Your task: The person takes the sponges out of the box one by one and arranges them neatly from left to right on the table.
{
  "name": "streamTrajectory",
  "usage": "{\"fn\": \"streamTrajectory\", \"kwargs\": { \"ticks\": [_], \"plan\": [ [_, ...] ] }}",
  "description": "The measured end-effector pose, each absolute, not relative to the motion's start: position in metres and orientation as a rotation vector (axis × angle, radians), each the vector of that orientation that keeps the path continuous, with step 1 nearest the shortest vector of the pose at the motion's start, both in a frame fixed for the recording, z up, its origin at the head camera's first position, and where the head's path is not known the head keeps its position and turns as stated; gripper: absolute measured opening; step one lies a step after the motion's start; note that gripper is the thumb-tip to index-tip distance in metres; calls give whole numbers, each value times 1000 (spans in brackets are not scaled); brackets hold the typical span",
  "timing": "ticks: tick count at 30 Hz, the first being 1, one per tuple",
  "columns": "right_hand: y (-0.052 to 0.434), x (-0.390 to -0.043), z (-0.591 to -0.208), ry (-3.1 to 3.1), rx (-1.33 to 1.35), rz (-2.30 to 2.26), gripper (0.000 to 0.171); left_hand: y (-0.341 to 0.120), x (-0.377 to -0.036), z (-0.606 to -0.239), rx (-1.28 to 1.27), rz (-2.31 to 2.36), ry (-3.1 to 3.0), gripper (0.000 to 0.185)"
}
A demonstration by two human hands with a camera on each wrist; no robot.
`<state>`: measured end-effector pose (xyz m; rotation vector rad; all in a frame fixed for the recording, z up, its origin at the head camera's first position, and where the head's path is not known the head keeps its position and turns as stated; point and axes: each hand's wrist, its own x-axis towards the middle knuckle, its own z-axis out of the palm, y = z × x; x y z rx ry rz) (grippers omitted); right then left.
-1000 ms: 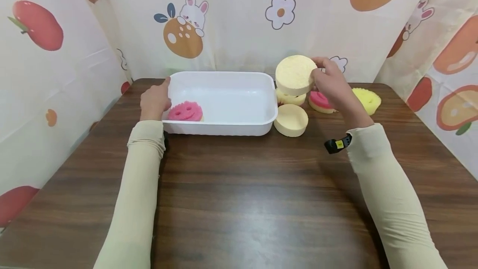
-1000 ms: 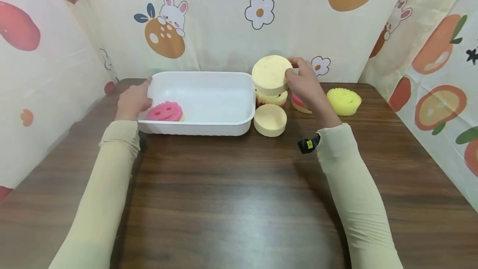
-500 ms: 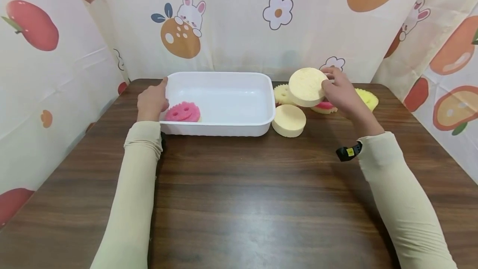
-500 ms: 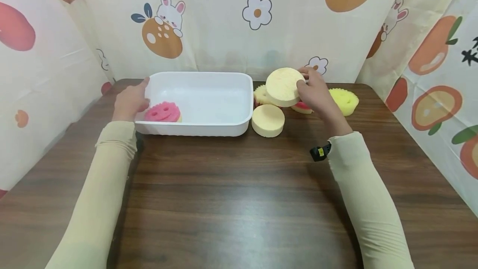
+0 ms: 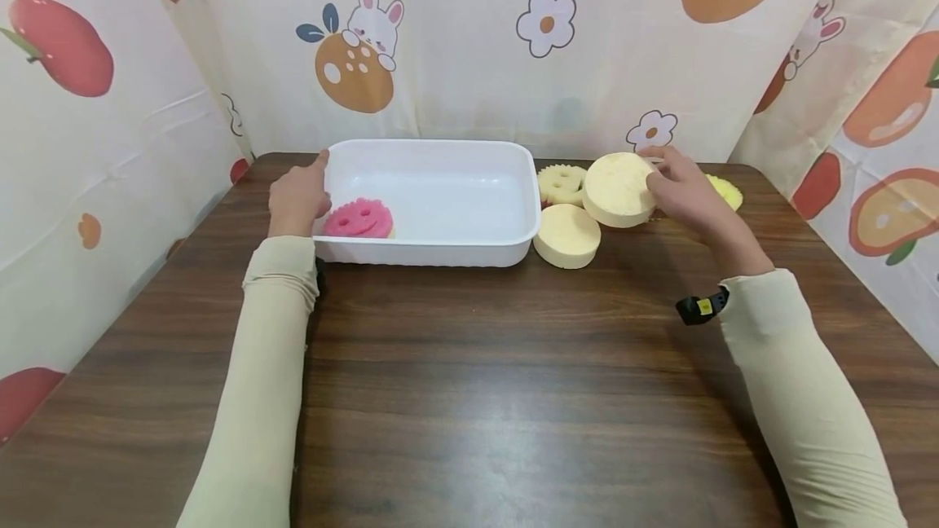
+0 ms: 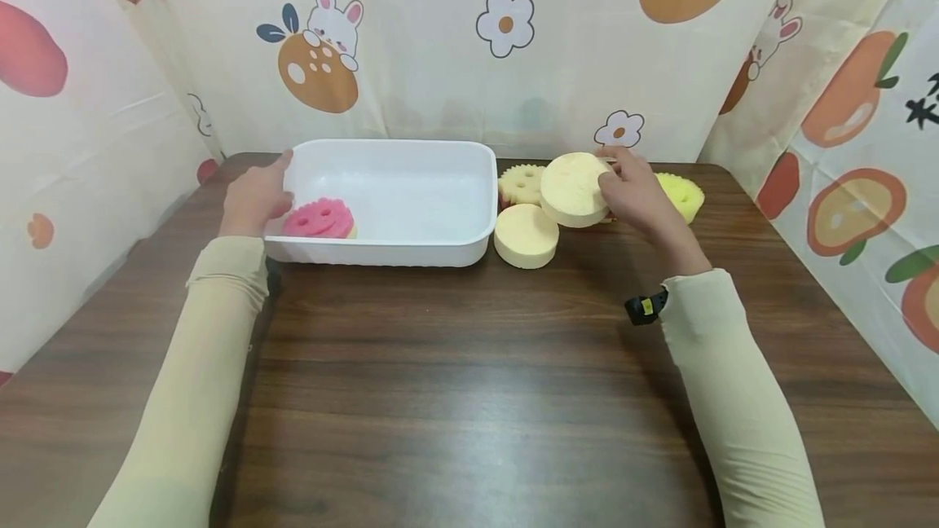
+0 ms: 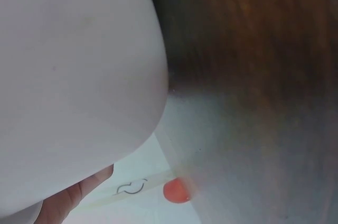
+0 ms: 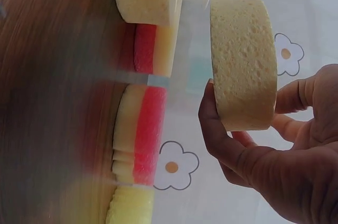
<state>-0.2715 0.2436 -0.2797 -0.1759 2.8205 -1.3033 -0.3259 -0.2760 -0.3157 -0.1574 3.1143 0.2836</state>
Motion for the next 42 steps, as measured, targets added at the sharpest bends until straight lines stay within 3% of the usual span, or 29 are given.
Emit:
{"fn": "streamTrajectory", "kwargs": {
  "ticks": [21,42],
  "plan": [
    [273,-265,-287,2692,-43,-1163,65,-277,-326,-313,-139,253,3136,80],
    [286,-265,-305,2569,-55,-1075,61,-276,-322,-315,-159,279,3122,80]
  ]
}}
